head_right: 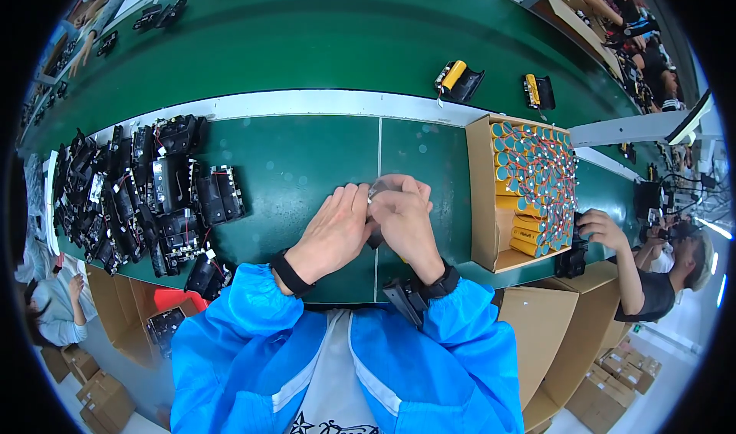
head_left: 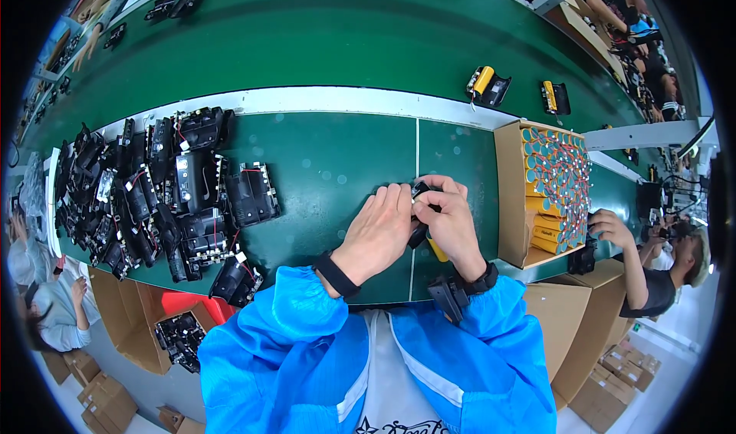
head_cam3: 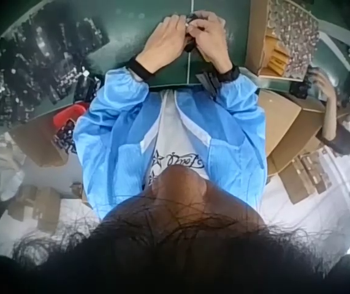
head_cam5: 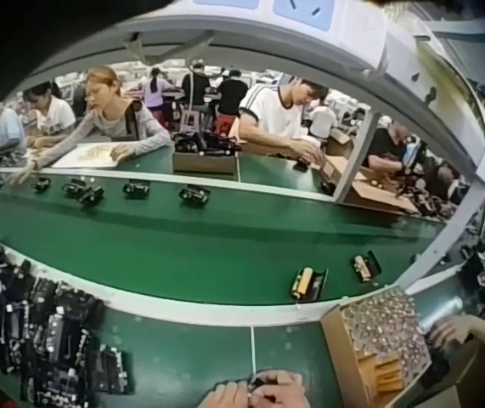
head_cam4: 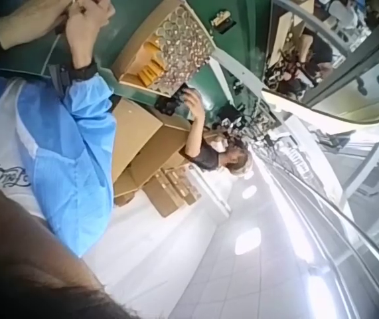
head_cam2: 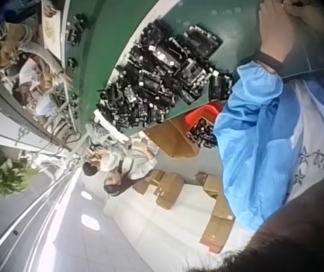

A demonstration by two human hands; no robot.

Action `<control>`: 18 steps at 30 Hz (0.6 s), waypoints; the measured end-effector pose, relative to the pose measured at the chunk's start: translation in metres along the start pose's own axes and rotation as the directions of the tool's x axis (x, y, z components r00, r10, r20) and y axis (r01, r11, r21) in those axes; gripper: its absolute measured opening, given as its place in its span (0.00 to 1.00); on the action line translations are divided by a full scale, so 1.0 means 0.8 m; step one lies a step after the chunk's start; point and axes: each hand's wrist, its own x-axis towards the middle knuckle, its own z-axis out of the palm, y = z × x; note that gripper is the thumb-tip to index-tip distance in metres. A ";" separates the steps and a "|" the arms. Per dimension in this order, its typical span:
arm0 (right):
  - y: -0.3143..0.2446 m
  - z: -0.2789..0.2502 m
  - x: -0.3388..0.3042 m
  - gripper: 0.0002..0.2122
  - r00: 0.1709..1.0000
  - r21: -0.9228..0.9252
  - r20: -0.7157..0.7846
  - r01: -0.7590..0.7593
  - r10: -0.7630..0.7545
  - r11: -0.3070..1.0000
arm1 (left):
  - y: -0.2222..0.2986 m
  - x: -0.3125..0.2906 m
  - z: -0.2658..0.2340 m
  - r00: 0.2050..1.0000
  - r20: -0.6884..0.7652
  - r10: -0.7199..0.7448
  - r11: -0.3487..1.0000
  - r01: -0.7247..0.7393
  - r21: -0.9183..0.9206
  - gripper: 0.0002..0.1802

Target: Assembling small electronic components into plastic housings on a factory production line.

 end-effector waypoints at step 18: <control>0.042 -0.031 -0.078 0.16 0.999 0.104 0.019 0.027 -0.029 0.994 | 0.005 -0.001 -0.004 0.995 0.049 -0.084 0.993 0.088 -0.074 0.30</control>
